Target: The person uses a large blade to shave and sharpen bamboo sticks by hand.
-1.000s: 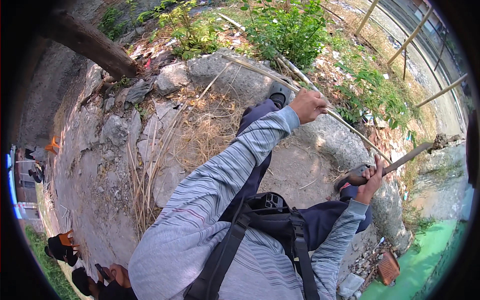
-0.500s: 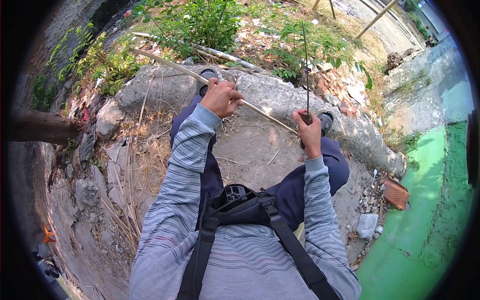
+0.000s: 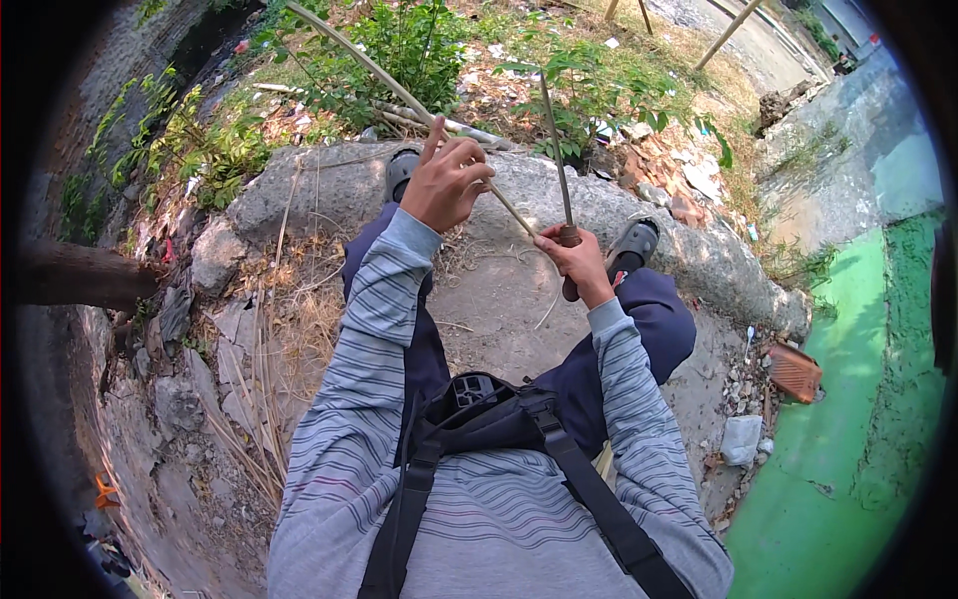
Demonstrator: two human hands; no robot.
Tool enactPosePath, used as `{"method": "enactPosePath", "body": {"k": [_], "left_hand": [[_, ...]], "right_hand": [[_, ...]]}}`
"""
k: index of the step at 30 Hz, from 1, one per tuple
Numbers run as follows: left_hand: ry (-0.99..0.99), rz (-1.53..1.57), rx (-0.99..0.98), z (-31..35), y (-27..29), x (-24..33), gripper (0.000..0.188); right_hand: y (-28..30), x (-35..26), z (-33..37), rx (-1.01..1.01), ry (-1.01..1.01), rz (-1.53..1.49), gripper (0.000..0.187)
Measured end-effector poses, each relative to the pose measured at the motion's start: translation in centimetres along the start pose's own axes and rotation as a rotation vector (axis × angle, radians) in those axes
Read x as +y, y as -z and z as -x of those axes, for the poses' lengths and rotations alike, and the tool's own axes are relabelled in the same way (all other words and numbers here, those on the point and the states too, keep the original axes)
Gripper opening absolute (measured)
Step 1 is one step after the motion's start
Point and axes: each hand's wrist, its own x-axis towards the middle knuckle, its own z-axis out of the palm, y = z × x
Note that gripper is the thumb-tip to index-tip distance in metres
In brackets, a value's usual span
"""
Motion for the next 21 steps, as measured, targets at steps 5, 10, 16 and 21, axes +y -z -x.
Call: {"method": "enactPosePath", "body": {"k": [5,10,16,21], "left_hand": [[0.172,0.147,0.315,-1.1,-0.5,3.4,0.048],[0.608,0.438,-0.171,4.9,-8.3,4.0,0.07],[0.667,0.829,-0.818,5.5,-11.0,7.6,0.064],[0.673,0.944,-0.627,5.5,-11.1,7.4,0.058]], "right_hand": [[-0.1,0.3,-0.6,0.054,-0.037,-0.308,0.019],[-1.3,-0.4,-1.4,0.076,-0.05,-0.583,0.02],[1.1,1.4,-4.0,0.003,-0.063,-1.028,0.023],[1.3,0.9,-4.4,0.014,-0.059,-1.091,0.021]]}}
